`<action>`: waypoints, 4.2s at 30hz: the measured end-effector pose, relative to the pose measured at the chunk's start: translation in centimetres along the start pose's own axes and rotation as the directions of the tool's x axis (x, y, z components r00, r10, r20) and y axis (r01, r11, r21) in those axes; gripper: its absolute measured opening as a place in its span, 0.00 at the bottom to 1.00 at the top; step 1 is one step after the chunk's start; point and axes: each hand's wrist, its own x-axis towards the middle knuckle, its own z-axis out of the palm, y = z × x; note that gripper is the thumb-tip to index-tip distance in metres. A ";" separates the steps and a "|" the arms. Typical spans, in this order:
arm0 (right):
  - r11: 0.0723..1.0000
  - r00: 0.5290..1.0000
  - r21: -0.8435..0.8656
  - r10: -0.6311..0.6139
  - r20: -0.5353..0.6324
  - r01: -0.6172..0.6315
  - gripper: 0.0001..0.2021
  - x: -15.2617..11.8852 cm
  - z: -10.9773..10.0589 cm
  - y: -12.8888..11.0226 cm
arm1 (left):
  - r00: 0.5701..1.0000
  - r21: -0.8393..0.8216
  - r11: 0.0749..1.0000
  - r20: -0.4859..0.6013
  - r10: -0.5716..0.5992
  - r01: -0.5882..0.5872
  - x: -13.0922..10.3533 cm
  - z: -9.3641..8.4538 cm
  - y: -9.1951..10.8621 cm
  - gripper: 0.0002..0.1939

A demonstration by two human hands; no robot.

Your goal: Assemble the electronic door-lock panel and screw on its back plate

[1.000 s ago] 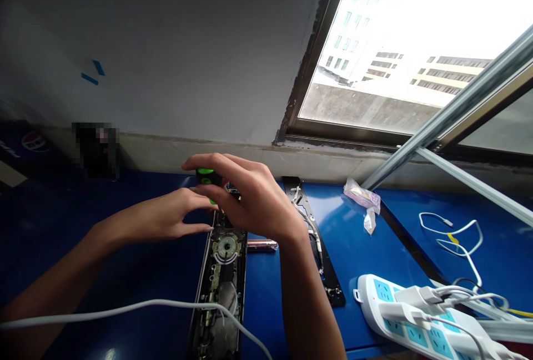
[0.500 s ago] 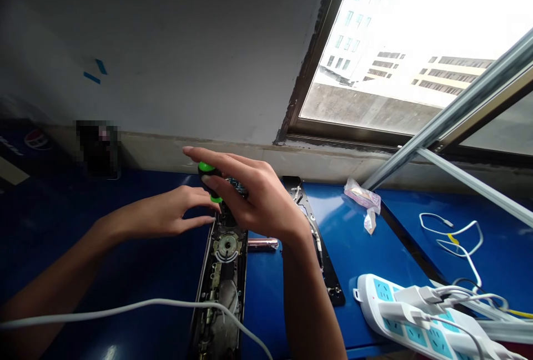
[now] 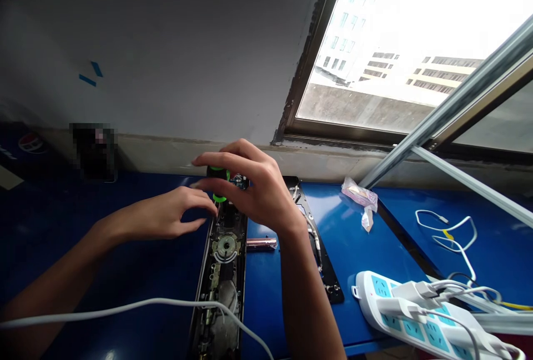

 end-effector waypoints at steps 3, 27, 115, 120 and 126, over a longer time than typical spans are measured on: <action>0.998 0.995 0.053 0.038 0.087 -0.043 0.19 0.1 0.1 -0.1 | 1.000 -0.001 1.000 -0.008 0.026 -0.026 0.2 0.1 -0.1 0.12; 0.994 0.999 0.111 0.018 0.043 -0.022 0.17 0.0 0.2 0.2 | 0.999 0.021 1.000 -0.041 0.021 -0.021 0.6 0.5 -0.3 0.10; 0.977 0.973 0.147 0.126 0.195 -0.156 0.18 -0.4 -1.5 -1.2 | 0.999 0.065 0.997 -0.029 0.033 -0.031 0.6 0.3 0.2 0.12; 0.992 0.992 0.044 0.123 -0.023 -0.122 0.17 -0.8 -3.1 -1.7 | 0.998 0.095 0.995 -0.040 0.045 -0.041 0.2 0.1 0.3 0.18; 0.941 0.947 -0.157 0.314 0.075 -0.299 0.12 -2.1 -6.0 -0.4 | 0.938 0.244 0.958 -0.271 0.216 -0.150 1.1 2.0 2.2 0.14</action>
